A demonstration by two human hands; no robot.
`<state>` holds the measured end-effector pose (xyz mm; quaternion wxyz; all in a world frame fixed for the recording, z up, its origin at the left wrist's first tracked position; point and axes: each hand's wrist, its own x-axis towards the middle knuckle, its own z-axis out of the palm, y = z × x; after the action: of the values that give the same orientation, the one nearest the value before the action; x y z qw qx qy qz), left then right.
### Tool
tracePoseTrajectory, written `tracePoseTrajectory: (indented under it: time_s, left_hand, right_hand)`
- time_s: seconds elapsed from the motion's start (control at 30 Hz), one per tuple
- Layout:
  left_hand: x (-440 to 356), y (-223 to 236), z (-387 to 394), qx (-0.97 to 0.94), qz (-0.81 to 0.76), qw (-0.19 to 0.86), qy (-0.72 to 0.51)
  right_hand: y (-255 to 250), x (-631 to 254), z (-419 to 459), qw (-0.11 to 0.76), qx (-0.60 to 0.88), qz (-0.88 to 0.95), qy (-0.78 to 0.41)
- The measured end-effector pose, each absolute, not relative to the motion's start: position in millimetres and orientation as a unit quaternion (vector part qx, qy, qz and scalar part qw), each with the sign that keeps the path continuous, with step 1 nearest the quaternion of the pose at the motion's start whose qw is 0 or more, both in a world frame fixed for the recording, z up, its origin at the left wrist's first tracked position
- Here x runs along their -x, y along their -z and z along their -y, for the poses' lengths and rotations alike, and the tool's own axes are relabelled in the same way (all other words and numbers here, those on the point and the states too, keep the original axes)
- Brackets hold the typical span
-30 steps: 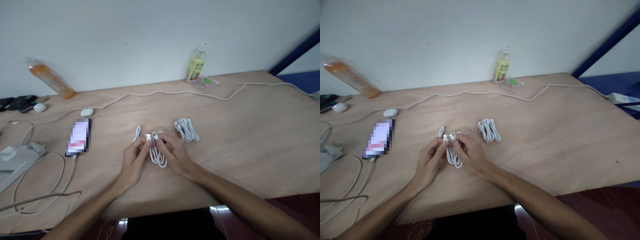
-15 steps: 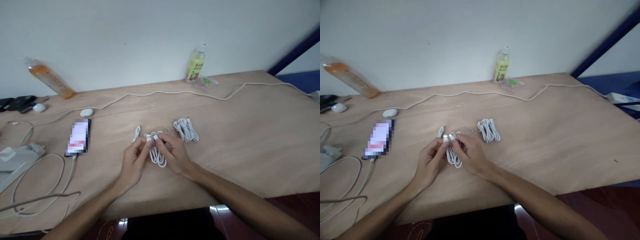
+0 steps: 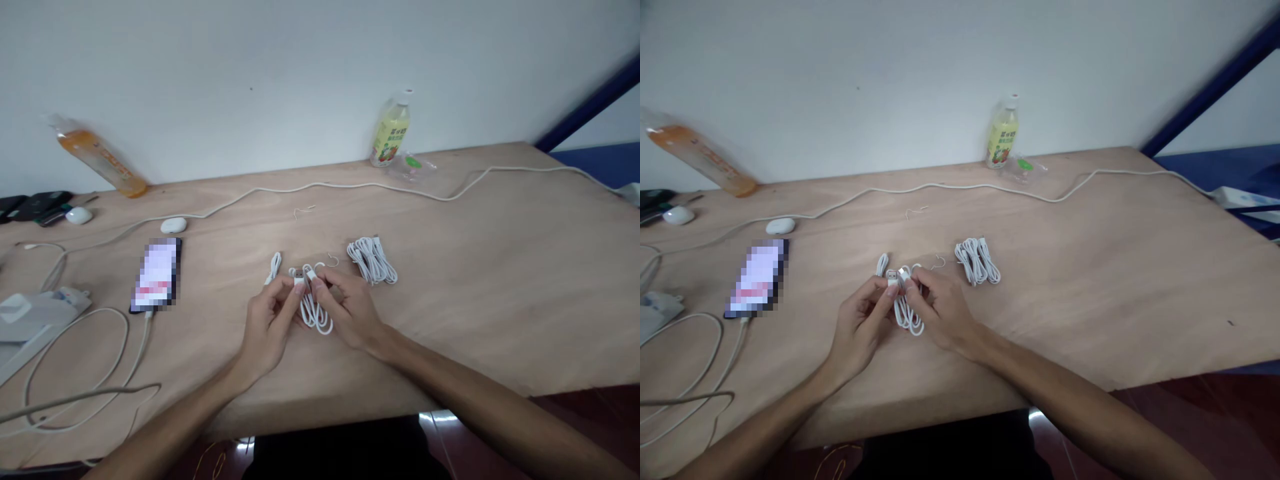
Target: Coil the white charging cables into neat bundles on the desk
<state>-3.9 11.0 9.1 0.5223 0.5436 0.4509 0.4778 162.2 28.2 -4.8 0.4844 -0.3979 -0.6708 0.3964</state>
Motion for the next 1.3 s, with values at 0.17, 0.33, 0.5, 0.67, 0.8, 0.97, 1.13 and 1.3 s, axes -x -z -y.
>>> tracePoseTrajectory:
  time_s: [0.17,0.33,0.5,0.67,0.8,0.97,1.13,1.3]
  left_hand:
    - [3.9,-9.8,-10.3,-0.546,-0.448,0.523,-0.477]
    - [3.5,-8.7,-10.4,-0.545,-0.452,0.522,-0.475]
    - [5.3,-8.0,-10.8,-0.545,-0.454,0.524,-0.472]
    - [6.0,-9.0,-11.0,-0.546,-0.458,0.518,-0.473]
    - [5.0,-10.9,-10.7,-0.549,-0.458,0.514,-0.474]
    - [5.0,-11.2,-11.6,-0.547,-0.462,0.514,-0.473]
    - [5.5,-11.1,-11.4,-0.539,-0.463,0.519,-0.475]
    - [4.9,-10.9,-10.6,-0.538,-0.469,0.524,-0.466]
  right_hand:
    - [4.4,-162.5,-28.0,0.483,0.4,0.67,-0.397]
    - [3.8,-163.2,-27.7,0.483,0.403,0.67,-0.395]
    - [2.9,-162.8,-28.1,0.483,0.401,0.672,-0.393]
    - [2.1,-162.5,-28.3,0.489,0.396,0.672,-0.389]
    - [3.2,-162.7,-27.9,0.487,0.398,0.671,-0.392]
    - [4.7,-162.0,-27.9,0.485,0.396,0.671,-0.397]
    - [2.4,-162.1,-28.2,0.479,0.398,0.672,-0.401]
    - [1.8,-163.1,-27.9,0.47,0.4,0.67,-0.413]
